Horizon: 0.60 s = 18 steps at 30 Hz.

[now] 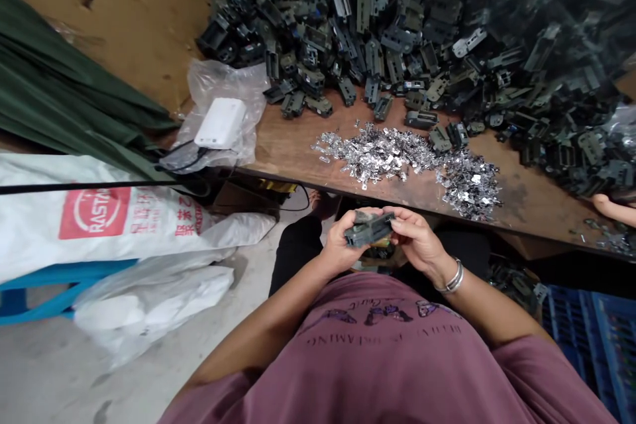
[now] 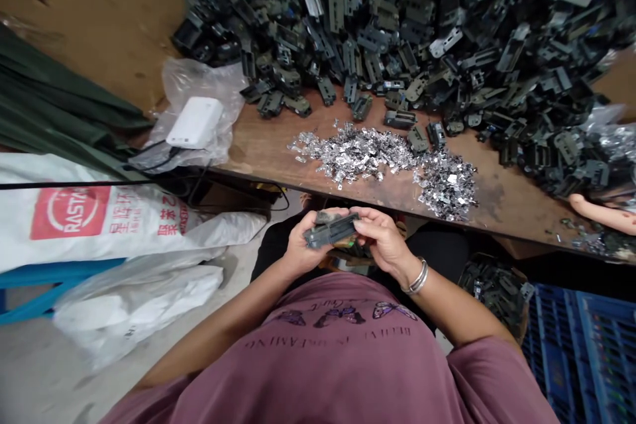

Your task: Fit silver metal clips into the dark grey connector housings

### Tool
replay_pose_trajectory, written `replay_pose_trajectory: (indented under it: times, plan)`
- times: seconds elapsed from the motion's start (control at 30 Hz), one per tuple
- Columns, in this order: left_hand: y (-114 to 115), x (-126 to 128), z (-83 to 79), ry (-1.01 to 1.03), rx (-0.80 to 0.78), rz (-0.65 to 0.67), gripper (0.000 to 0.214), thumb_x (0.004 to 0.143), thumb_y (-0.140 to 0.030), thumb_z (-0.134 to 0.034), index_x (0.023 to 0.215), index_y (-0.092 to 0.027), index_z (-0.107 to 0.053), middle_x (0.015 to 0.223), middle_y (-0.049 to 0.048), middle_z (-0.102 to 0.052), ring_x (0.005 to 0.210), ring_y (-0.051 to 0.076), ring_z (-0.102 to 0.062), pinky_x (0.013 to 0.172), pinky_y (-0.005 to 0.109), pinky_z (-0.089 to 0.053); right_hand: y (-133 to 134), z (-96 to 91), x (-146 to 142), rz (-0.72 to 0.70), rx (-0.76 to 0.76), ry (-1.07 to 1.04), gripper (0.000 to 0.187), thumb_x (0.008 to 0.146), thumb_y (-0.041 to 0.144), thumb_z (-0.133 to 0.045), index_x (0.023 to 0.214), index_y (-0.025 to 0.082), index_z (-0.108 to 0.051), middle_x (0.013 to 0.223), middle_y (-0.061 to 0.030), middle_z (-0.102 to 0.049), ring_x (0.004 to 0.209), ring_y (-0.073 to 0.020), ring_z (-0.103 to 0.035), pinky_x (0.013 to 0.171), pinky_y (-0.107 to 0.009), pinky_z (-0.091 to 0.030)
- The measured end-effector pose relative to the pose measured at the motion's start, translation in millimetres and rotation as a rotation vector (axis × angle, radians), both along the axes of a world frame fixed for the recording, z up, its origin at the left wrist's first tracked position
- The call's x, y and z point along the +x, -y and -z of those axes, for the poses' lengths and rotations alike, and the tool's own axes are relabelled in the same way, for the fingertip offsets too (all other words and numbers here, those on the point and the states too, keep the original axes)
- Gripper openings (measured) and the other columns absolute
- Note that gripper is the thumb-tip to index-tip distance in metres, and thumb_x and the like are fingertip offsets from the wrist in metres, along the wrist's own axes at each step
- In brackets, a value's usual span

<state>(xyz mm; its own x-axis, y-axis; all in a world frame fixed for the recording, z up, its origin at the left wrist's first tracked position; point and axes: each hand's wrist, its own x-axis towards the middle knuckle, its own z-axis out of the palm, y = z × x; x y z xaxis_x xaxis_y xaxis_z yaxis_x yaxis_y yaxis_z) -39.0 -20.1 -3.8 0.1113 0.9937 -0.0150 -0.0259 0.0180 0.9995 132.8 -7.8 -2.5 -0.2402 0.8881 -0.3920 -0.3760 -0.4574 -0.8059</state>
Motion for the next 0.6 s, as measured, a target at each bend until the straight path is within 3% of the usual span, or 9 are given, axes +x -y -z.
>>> replay_pose_trajectory:
  times: [0.13, 0.23, 0.3, 0.43, 0.53, 0.6]
  plan:
    - [-3.7, -4.8, 0.8, 0.022, -0.15, 0.099, 0.053, 0.055, -0.03, -0.087, 0.103, -0.019, -0.068, 0.113, 0.0087, -0.07, 0.105, 0.024, -0.064, 0.096, 0.037, -0.049, 2.9, 11.2, 6.7, -0.054, 0.107, 0.067, 0.041, 0.074, 0.047, -0.073, 0.106, 0.022, -0.066, 0.072, 0.0019, -0.058, 0.051, -0.0088, -0.043, 0.045, -0.021, -0.038]
    - [-6.0, -8.7, -3.4, 0.227, -0.327, 0.288, 0.056, 0.059, -0.045, -0.083, 0.105, -0.016, -0.068, 0.101, 0.0099, -0.071, 0.091, 0.023, -0.066, 0.078, 0.03, -0.052, 6.1, 12.8, 15.8, -0.103, 0.366, 0.32, 0.039, 0.088, 0.051, -0.059, 0.116, 0.023, -0.063, 0.079, 0.0, -0.061, 0.062, -0.0127, -0.053, 0.056, -0.025, -0.046]
    - [-6.4, -7.6, -4.7, 0.321, -0.465, 0.337, 0.05, 0.068, -0.049, -0.076, 0.103, -0.014, -0.068, 0.091, 0.0099, -0.071, 0.078, 0.019, -0.066, 0.064, 0.026, -0.049, 5.4, 10.3, 20.9, -0.184, 0.573, 0.507, 0.038, 0.094, 0.049, -0.051, 0.12, 0.023, -0.061, 0.093, -0.0036, -0.065, 0.078, -0.0161, -0.06, 0.071, -0.03, -0.051]
    - [-7.2, 0.4, -4.0, 0.359, -0.631, 0.253, 0.045, 0.072, -0.036, -0.071, 0.112, -0.016, -0.061, 0.085, 0.0077, -0.07, 0.063, 0.015, -0.064, 0.053, 0.023, -0.046, -17.9, 4.1, 33.5, -0.381, 0.832, 0.799, 0.036, 0.1, 0.039, -0.038, 0.125, 0.022, -0.058, 0.099, -0.0064, -0.069, 0.087, -0.0185, -0.063, 0.083, -0.034, -0.051]
    - [-10.8, 5.8, -5.7, 0.476, -0.646, 0.191, 0.052, 0.069, -0.03, -0.068, 0.118, -0.018, -0.056, 0.084, 0.0068, -0.07, 0.063, 0.016, -0.064, 0.052, 0.025, -0.049, -56.9, 2.4, 45.6, -0.257, 0.92, 1.143, 0.035, 0.1, 0.034, -0.037, 0.117, 0.017, -0.063, 0.1, -0.0101, -0.069, 0.09, -0.0211, -0.063, 0.087, -0.035, -0.049]
    - [-14.6, 9.1, -9.2, 0.524, -0.636, 0.171, 0.046, 0.066, -0.027, -0.068, 0.11, -0.017, -0.058, 0.085, 0.0067, -0.069, 0.064, 0.016, -0.064, 0.051, 0.024, -0.05, -84.0, 2.1, 50.1, -0.198, 0.897, 1.426, 0.033, 0.099, 0.032, -0.041, 0.113, 0.016, -0.066, 0.102, -0.012, -0.068, 0.093, -0.0233, -0.062, 0.086, -0.035, -0.047]
